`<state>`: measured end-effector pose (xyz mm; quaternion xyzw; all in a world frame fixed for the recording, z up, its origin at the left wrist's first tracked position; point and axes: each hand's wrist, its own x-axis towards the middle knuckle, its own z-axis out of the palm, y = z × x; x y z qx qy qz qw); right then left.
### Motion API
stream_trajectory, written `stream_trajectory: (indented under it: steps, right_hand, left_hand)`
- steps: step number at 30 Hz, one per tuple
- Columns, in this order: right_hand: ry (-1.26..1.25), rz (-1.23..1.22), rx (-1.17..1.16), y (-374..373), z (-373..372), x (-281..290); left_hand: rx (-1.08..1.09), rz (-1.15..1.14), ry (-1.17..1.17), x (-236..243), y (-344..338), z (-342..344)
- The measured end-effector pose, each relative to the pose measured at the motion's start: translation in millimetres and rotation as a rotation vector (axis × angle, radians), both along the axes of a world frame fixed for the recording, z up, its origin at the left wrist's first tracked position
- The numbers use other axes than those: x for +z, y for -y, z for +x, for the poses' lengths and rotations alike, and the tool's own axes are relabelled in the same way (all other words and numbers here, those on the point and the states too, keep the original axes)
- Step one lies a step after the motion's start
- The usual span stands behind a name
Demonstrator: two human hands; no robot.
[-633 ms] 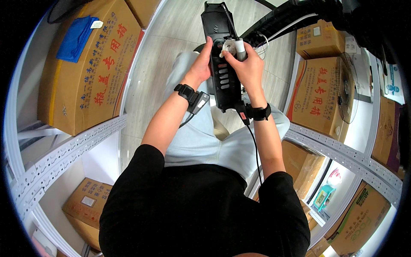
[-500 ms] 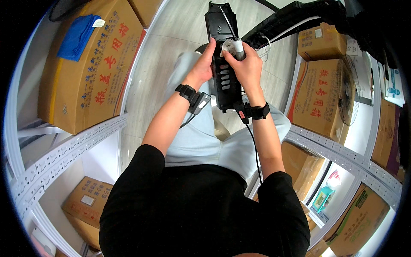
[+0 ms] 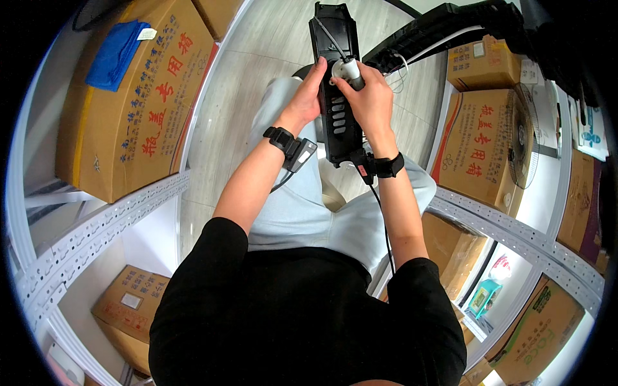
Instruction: The person sits on the floor and uses a screwdriver to remove screws from a disassembled fan control box, then manipulates the internal wires and components. They continue to adjust and reposition the fan parts while working on the wiring.
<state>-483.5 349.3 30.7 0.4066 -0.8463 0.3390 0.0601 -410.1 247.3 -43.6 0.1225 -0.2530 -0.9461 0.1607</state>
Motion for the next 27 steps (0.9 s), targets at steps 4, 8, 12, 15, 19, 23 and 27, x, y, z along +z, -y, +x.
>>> stream_trajectory:
  steps: [4,8,12,15,19,23,27]
  right_hand:
    - [0.111,-0.078,0.009,-1,3,3]
    - [0.153,-0.089,-0.039,-6,4,-3]
    - [0.024,-0.138,-0.04,-8,8,-13]
    - [-0.057,-0.192,-0.017,-7,14,-16]
    - [-0.062,-0.176,-0.04,-4,17,-16]
    - [-0.036,-0.165,-0.035,-4,17,-11]
    - [0.011,-0.152,-0.062,-5,19,-9]
  left_hand:
    - [0.012,0.025,0.006,4,0,2]
    - [-0.009,0.045,-0.004,1,2,1]
    - [0.016,0.04,-0.006,0,0,1]
    - [0.021,0.056,-0.011,-2,0,0]
    - [0.03,0.093,-0.013,-3,0,-2]
    - [0.045,0.077,-0.009,-6,1,-2]
    - [0.035,0.075,-0.02,-6,1,-2]
